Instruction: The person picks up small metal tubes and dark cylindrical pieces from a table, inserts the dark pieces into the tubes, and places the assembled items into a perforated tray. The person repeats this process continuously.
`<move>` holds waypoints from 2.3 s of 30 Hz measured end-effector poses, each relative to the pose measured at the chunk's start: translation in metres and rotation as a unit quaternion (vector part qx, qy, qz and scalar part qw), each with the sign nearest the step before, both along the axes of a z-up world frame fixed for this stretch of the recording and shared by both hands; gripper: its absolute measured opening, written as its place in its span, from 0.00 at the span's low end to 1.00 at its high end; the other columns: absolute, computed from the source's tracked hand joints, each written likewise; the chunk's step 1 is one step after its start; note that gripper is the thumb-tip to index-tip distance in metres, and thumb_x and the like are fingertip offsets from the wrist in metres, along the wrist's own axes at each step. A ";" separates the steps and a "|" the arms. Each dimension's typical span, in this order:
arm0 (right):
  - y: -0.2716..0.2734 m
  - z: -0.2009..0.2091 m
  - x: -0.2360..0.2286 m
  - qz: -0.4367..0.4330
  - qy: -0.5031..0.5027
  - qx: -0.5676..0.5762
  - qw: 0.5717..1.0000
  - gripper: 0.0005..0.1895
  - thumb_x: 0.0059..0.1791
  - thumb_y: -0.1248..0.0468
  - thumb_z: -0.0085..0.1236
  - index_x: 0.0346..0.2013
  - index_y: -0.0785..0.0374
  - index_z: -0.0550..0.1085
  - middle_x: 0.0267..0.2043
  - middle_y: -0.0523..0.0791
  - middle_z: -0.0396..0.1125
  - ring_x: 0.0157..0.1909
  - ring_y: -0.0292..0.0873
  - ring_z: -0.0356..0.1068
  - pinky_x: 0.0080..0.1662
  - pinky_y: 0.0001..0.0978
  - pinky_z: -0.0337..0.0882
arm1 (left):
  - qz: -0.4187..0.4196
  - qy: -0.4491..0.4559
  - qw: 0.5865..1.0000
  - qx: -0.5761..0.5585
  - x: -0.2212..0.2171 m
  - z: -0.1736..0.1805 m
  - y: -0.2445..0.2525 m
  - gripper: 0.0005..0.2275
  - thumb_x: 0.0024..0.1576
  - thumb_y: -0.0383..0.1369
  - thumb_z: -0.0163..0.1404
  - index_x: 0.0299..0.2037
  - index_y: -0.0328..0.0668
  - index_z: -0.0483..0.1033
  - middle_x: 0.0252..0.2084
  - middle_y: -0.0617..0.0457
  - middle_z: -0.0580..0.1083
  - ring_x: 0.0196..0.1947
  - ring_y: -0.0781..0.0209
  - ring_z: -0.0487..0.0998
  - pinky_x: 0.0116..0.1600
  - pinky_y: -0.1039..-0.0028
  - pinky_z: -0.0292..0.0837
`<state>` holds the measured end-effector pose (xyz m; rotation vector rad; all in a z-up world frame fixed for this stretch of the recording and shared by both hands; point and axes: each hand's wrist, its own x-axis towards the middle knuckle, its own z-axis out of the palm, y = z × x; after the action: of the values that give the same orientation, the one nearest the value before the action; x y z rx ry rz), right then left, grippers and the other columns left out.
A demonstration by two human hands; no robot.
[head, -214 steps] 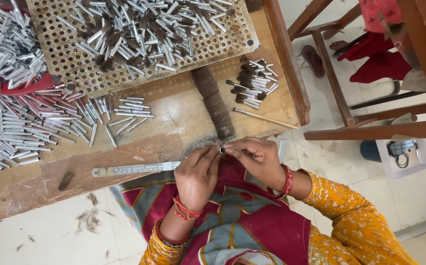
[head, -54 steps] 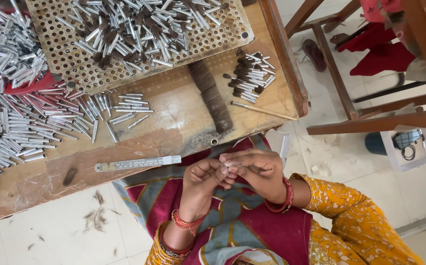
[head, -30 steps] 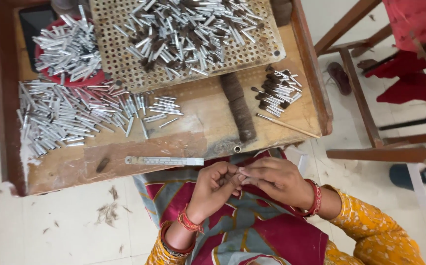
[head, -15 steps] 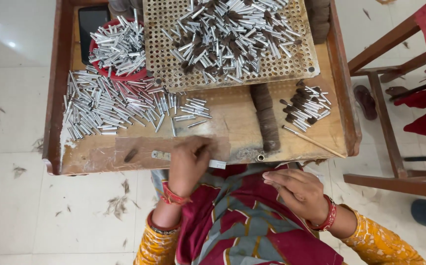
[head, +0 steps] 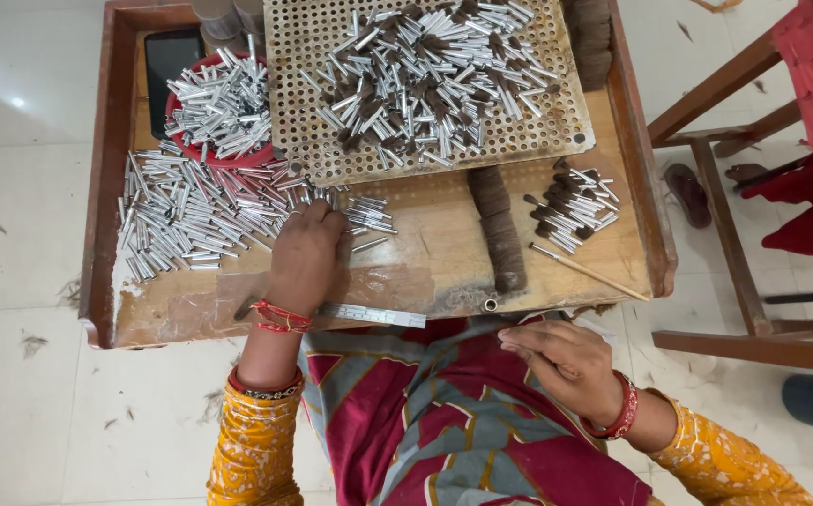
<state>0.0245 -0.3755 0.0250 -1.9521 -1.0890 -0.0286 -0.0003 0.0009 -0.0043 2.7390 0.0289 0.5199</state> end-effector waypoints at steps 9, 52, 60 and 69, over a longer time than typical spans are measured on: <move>0.005 -0.006 -0.002 -0.013 0.048 0.049 0.998 0.12 0.46 0.75 0.62 0.43 0.63 0.80 0.40 0.45 0.78 0.41 0.42 0.79 0.42 0.29 0.77 | 0.012 -0.006 0.976 -0.218 -0.044 0.049 -0.074 0.05 0.59 0.22 0.53 0.44 0.33 0.77 0.40 0.45 0.76 0.36 0.49 0.77 0.42 0.66 0.72; 0.005 -0.005 -0.011 0.044 0.048 0.165 0.984 0.09 0.50 0.74 0.63 0.45 0.67 0.77 0.46 0.51 0.76 0.46 0.47 0.81 0.46 0.34 0.81 | -0.046 0.127 0.424 -0.896 -0.073 -0.029 -0.182 0.03 0.60 0.23 0.56 0.41 0.33 0.75 0.34 0.48 0.79 0.32 0.63 0.81 0.40 0.74 0.79; 0.010 0.015 -0.005 0.004 0.072 0.020 0.997 0.11 0.47 0.73 0.66 0.44 0.64 0.80 0.39 0.46 0.77 0.38 0.42 0.79 0.39 0.30 0.76 | 0.016 0.021 0.578 -0.816 -0.070 -0.030 -0.181 0.05 0.56 0.19 0.58 0.39 0.29 0.76 0.34 0.48 0.79 0.32 0.63 0.82 0.40 0.72 0.82; 0.009 0.017 -0.006 -0.003 0.064 0.017 0.998 0.15 0.46 0.71 0.68 0.48 0.62 0.80 0.38 0.46 0.77 0.38 0.41 0.79 0.39 0.29 0.76 | 0.002 0.021 0.557 -0.830 -0.073 -0.036 -0.185 0.04 0.56 0.19 0.58 0.39 0.29 0.77 0.34 0.48 0.79 0.33 0.63 0.82 0.42 0.72 0.82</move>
<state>0.0181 -0.3663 0.0416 -1.8999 -0.9921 0.0743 -0.0735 -0.1838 -0.0401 0.8206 0.3380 0.1535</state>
